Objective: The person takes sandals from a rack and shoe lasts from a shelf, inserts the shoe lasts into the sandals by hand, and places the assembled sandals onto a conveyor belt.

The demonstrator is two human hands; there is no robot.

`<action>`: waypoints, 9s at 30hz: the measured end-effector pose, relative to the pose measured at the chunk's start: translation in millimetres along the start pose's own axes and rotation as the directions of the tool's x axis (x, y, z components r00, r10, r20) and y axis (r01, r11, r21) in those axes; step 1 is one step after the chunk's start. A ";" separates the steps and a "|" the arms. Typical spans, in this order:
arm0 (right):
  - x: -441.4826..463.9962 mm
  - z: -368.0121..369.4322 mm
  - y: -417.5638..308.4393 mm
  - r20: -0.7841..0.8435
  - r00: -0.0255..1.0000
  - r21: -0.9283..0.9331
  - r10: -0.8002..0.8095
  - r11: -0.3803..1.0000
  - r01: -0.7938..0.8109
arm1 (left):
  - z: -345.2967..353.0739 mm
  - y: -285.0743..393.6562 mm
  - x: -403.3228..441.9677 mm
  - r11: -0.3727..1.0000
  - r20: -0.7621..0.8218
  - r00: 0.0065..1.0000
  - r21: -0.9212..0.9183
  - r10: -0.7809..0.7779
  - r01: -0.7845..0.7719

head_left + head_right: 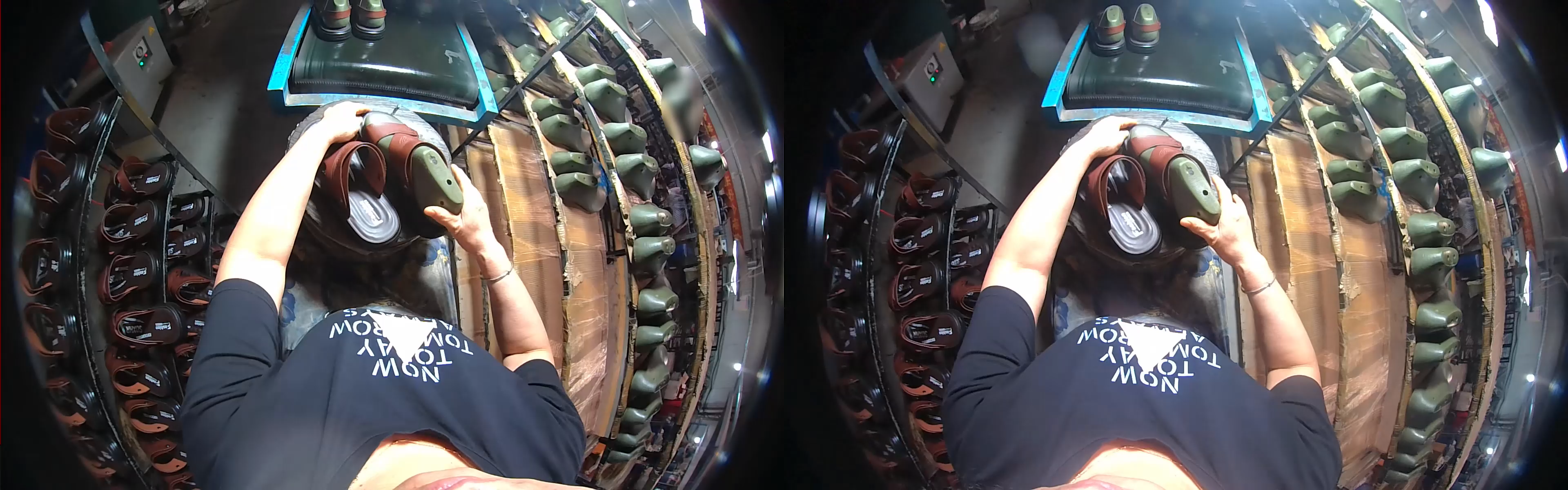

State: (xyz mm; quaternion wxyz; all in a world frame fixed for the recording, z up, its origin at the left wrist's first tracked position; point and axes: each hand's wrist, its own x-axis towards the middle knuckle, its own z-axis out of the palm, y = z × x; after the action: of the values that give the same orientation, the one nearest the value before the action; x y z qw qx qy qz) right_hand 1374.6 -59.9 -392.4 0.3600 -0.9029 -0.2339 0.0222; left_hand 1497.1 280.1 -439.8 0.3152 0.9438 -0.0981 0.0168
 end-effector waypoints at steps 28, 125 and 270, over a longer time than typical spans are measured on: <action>28.6 -94.2 -10.3 -0.878 0.449 0.107 -0.166 0.846 0.522 | 65.3 187.9 -162.9 0.876 -0.465 0.779 -0.015 0.422 -0.483; 413.2 45.5 128.2 -0.446 0.869 -0.223 -0.216 0.967 0.126 | -283.9 21.5 -248.3 0.646 -0.979 0.179 0.198 0.095 0.737; -8.8 107.8 -76.1 -0.322 0.906 0.299 -0.274 0.879 0.372 | -1.3 35.7 -134.4 0.888 -0.478 0.852 -0.458 -0.213 -0.035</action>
State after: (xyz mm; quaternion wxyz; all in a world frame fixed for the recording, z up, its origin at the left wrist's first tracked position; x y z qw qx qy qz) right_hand 1313.3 53.3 -423.0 0.5434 -0.7653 -0.3233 -0.1200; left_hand 1358.4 276.4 -430.2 0.5400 0.8087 0.0337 0.2306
